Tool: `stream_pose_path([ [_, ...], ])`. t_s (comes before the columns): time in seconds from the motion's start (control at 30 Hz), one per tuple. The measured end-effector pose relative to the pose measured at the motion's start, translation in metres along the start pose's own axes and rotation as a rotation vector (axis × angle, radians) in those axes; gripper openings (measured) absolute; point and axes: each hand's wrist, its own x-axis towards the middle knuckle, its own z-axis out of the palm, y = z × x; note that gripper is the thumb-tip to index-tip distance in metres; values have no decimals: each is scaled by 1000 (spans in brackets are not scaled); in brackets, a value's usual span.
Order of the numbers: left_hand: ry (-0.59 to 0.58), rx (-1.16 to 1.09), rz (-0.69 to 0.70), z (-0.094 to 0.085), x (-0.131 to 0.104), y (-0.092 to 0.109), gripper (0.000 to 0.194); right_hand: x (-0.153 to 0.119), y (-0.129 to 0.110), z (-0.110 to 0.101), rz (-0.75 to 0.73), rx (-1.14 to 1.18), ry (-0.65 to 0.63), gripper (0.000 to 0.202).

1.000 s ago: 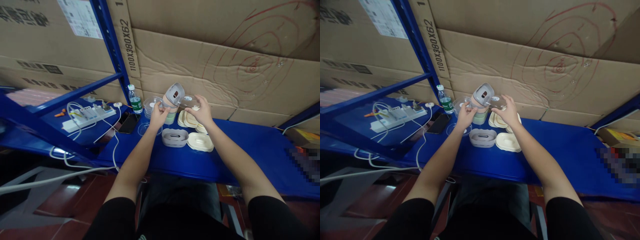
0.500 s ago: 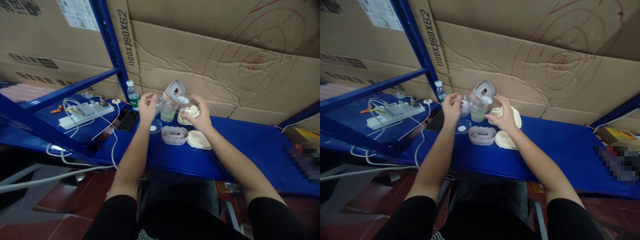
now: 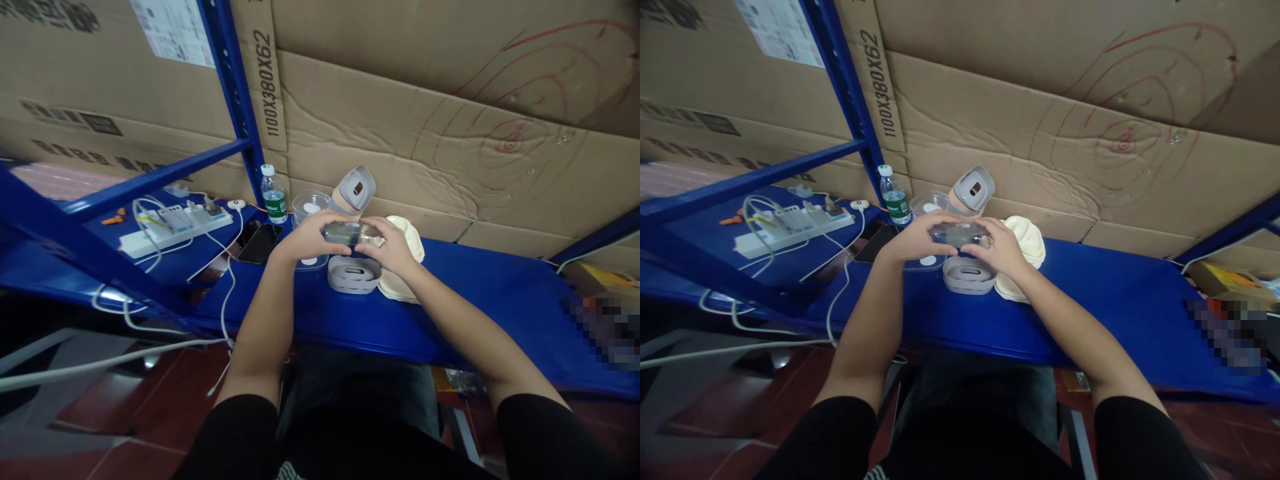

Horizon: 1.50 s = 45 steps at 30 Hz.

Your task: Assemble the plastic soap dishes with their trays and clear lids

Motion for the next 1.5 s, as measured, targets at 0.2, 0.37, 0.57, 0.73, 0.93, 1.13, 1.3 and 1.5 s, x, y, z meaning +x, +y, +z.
stream_pose_path([
  [0.2,336,79,-205,-5,1,-7,28,-15,7,-17,186,162,64,60],
  [0.37,195,282,-504,-43,-18,-20,27,-44,35,-44,268,160,183,52],
  [0.57,16,628,-876,-68,-31,-43,21,-84,75,-79,484,223,258,44],
  [0.73,-88,672,-932,-67,-32,-61,38,-99,91,-103,513,171,344,40],
  [0.93,50,774,-825,-47,-18,-45,47,-106,88,-113,370,-82,164,44],
  [1.13,-29,470,-197,25,1,7,52,-110,72,-98,166,-249,-264,60],
  [1.3,-611,546,-109,73,-6,27,101,-113,71,-90,124,-238,-505,96],
  [1.5,-616,703,-114,85,-8,9,80,-116,76,-88,114,-216,-537,104],
])
